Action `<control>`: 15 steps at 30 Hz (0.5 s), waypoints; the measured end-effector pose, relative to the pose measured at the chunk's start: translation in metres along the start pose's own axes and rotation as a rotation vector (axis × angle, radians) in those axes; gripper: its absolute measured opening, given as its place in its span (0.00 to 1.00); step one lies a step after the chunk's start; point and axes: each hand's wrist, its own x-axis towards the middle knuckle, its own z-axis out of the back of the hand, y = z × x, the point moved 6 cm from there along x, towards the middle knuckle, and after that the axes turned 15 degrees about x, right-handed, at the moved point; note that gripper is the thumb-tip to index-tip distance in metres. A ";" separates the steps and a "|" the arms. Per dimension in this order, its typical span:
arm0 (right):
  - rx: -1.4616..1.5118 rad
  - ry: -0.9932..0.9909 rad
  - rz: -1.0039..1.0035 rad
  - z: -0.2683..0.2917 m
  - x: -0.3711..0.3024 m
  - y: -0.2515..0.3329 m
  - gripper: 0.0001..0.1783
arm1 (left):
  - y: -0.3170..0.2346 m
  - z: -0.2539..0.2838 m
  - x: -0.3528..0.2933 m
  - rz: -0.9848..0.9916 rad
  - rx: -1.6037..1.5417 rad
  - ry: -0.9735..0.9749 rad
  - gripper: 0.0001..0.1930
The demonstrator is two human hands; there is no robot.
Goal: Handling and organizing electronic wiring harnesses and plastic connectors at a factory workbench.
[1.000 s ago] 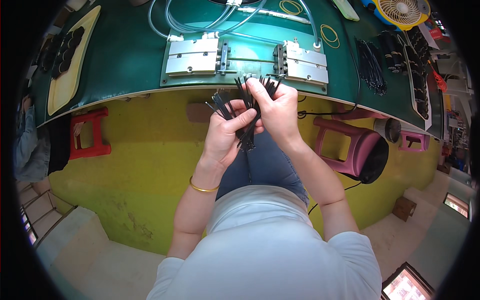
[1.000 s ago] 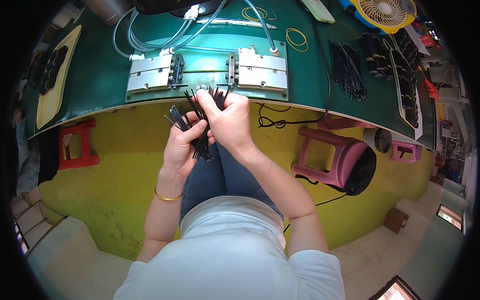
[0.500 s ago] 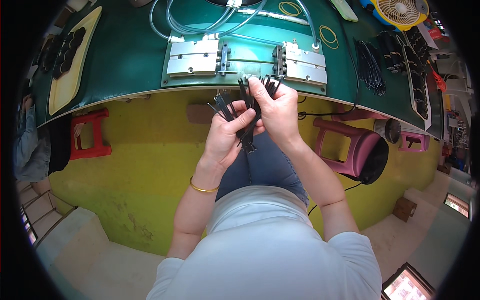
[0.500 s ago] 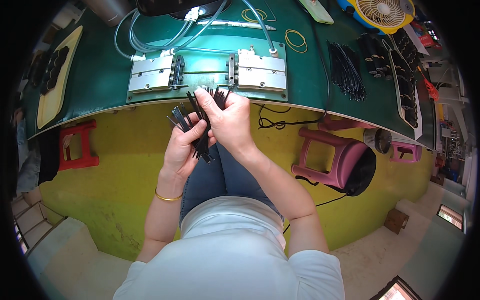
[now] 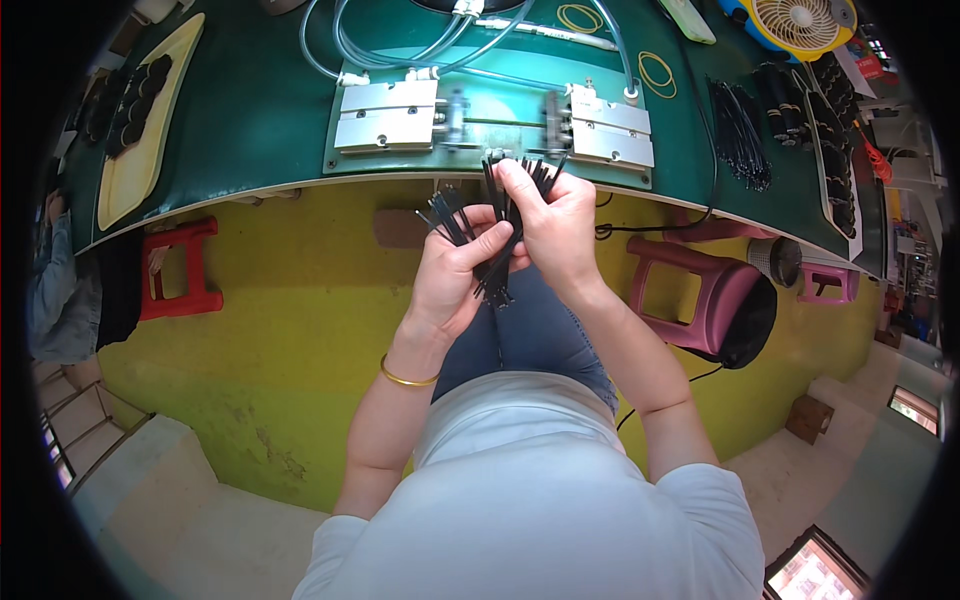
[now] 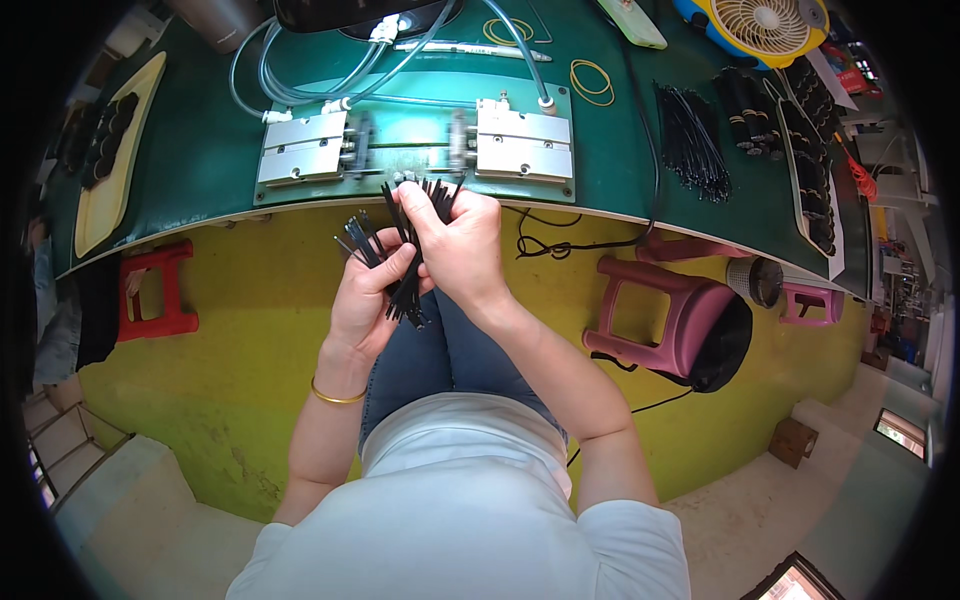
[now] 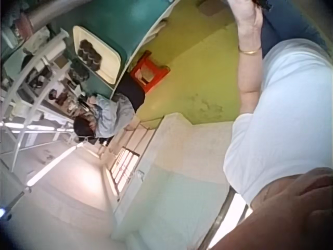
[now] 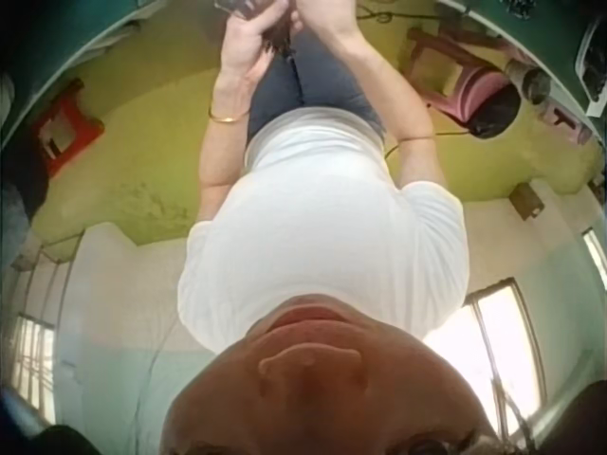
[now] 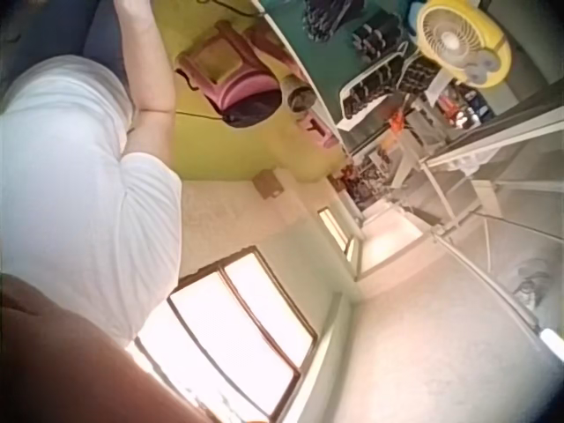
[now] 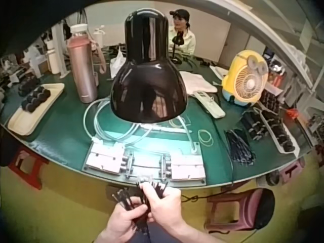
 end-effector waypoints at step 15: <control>0.062 0.000 -0.073 0.003 0.004 -0.004 0.11 | -0.001 -0.004 0.004 -0.035 0.006 0.057 0.04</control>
